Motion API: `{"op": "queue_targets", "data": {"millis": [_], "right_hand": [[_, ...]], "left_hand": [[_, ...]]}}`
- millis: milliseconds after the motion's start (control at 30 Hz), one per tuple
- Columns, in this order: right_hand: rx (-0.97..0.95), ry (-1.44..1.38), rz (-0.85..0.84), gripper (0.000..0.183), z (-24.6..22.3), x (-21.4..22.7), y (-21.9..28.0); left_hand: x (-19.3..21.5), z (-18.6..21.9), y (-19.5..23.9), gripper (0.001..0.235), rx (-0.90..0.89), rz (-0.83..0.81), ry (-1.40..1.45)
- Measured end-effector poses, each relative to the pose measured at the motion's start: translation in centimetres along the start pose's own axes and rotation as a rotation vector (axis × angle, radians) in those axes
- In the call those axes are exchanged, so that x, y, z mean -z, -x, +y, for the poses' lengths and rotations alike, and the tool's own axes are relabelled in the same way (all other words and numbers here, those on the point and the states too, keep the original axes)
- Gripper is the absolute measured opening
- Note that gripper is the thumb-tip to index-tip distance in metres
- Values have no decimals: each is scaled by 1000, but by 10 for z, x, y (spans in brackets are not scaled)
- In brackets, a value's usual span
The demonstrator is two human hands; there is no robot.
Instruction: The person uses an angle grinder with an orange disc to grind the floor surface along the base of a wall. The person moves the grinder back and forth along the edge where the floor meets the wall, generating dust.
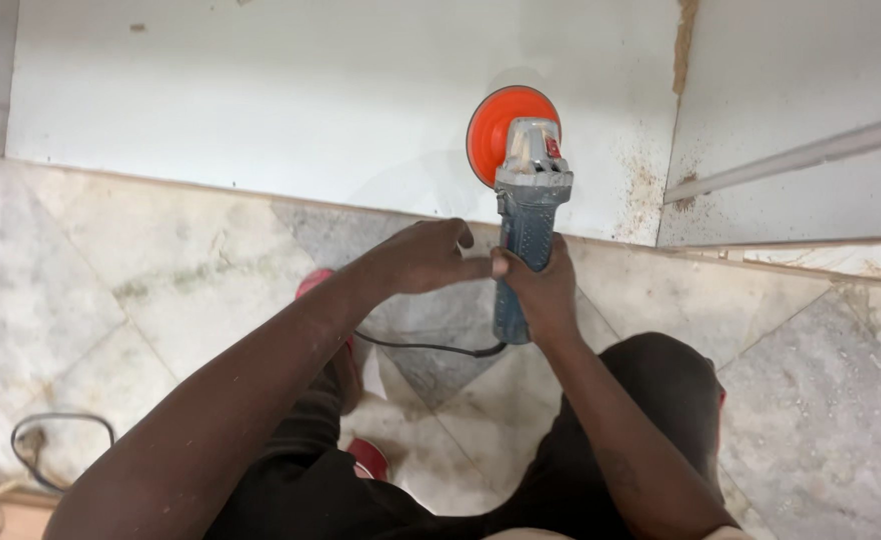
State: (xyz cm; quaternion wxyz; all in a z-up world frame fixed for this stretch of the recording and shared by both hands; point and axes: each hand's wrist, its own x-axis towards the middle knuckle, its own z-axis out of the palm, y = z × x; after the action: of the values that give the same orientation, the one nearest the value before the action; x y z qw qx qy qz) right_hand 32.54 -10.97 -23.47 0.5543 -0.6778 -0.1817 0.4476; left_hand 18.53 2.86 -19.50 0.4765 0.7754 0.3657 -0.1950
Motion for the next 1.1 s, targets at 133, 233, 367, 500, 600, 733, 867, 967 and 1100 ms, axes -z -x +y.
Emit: {"op": "queue_targets", "data": {"millis": [133, 233, 367, 500, 600, 733, 867, 967, 1100], "right_hand": [[-11, 17, 26, 47, 22, 21, 14], [-21, 169, 69, 49, 20, 39, 30], [-92, 65, 55, 43, 27, 57, 48], [-78, 103, 71, 38, 23, 76, 54], [-33, 194, 103, 42, 21, 94, 63], [-97, 393, 146, 47, 33, 113, 66], [-198, 377, 211, 49, 52, 109, 73], [-218, 372, 269, 52, 61, 104, 78], [-229, 270, 347, 57, 71, 111, 82]], "left_hand": [[-61, 34, -9, 109, 69, 101, 331], [-100, 57, 0, 106, 65, 184, 490], [-135, 74, -6, 98, 108, 289, 583], [-141, 97, -18, 89, 69, 277, 654], [-139, 109, -20, 78, 26, 169, 594], [-151, 109, -37, 64, 25, 40, 554], [-173, 101, -43, 57, 53, -25, 714], [-177, 97, -46, 52, 126, -102, 741], [-191, 102, -62, 48, 69, -116, 749]]}}
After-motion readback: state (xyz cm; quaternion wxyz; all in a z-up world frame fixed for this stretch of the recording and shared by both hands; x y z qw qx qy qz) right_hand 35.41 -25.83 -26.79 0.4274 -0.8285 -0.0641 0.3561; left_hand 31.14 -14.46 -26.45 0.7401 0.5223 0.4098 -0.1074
